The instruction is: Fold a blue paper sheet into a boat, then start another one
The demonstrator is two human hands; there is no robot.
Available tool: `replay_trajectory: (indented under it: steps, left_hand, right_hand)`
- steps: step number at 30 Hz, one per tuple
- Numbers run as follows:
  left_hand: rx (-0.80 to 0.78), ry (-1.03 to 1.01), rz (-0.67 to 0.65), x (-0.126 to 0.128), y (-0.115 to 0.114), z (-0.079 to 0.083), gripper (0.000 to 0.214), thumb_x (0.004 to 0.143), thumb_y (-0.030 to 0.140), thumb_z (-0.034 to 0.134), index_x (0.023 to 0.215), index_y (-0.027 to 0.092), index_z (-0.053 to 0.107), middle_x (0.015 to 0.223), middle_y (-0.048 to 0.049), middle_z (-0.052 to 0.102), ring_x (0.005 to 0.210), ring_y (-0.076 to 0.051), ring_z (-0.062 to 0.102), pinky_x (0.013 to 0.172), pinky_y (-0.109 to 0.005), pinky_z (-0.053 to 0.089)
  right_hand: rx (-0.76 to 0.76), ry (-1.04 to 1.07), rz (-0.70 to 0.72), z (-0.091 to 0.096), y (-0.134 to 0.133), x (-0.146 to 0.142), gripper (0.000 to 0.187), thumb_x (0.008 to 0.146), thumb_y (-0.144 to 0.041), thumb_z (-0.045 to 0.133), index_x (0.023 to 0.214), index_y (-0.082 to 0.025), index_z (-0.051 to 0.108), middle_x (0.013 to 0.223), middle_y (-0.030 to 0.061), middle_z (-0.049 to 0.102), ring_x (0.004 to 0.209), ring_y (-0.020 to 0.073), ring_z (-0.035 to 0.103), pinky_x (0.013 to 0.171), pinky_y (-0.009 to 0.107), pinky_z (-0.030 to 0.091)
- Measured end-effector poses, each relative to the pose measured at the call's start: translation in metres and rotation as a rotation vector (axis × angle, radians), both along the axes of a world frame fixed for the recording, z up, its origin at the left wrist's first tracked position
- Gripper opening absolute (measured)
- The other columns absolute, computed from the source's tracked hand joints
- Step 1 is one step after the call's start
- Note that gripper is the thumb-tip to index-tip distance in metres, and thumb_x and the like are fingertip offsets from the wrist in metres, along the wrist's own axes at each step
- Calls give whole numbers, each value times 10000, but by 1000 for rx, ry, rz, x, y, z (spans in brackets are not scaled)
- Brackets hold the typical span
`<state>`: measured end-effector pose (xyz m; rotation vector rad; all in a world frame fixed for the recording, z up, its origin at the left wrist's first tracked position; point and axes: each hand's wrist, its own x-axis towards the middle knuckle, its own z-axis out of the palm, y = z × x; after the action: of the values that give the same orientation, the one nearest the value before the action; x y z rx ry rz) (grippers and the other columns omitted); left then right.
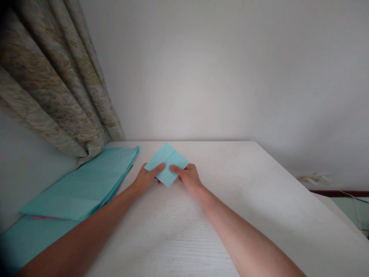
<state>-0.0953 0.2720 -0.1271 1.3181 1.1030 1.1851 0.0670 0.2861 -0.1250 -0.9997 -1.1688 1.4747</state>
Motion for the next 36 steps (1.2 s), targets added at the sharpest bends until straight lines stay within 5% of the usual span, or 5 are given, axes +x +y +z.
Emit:
replay_trajectory:
  steps: [8, 20, 23, 28, 36]
  left_hand:
    - [-17, -92, 139, 0, 5, 1, 321, 644, 405, 722, 721, 101, 657, 622, -36, 645, 550, -159, 595, 545, -288, 506]
    - [-318, -133, -283, -7, 3, 7, 316, 661, 384, 719, 744, 84, 660, 702, -124, 692, 533, -187, 650, 448, -253, 503]
    - [-289, -49, -396, -9, 2, 4, 372, 703, 466, 653, 595, 119, 574, 514, -50, 605, 364, -134, 552, 331, -213, 393]
    - [-143, -2, -320, -8, 3, 3, 427, 744, 514, 587, 548, 177, 413, 397, 86, 354, 272, -37, 314, 300, -174, 202]
    - [-178, -215, -241, 7, 0, 4, 420, 723, 552, 590, 613, 205, 382, 387, 126, 224, 276, -33, 164, 311, -193, 100]
  right_hand:
    - [3, -4, -74, 1, 0, -2, 361, 532, -380, 776, 441, -175, 494, 447, -33, 452, 421, 82, 335, 423, 259, 212]
    - [-79, 93, -142, 3, 11, 13, 340, 526, -367, 801, 719, -117, 675, 699, 102, 683, 615, 219, 610, 539, 335, 469]
    - [-119, 126, -143, 4, 10, 14, 329, 531, -332, 801, 736, -107, 676, 736, 120, 693, 626, 230, 623, 567, 353, 495]
    - [-159, 148, -68, 6, 8, 10, 288, 544, -301, 785, 726, -114, 663, 726, 109, 685, 639, 213, 612, 616, 346, 500]
    - [-74, 152, 126, 8, 1, 7, 422, 633, -595, 631, 674, -175, 613, 582, 39, 578, 497, 137, 470, 404, 244, 333]
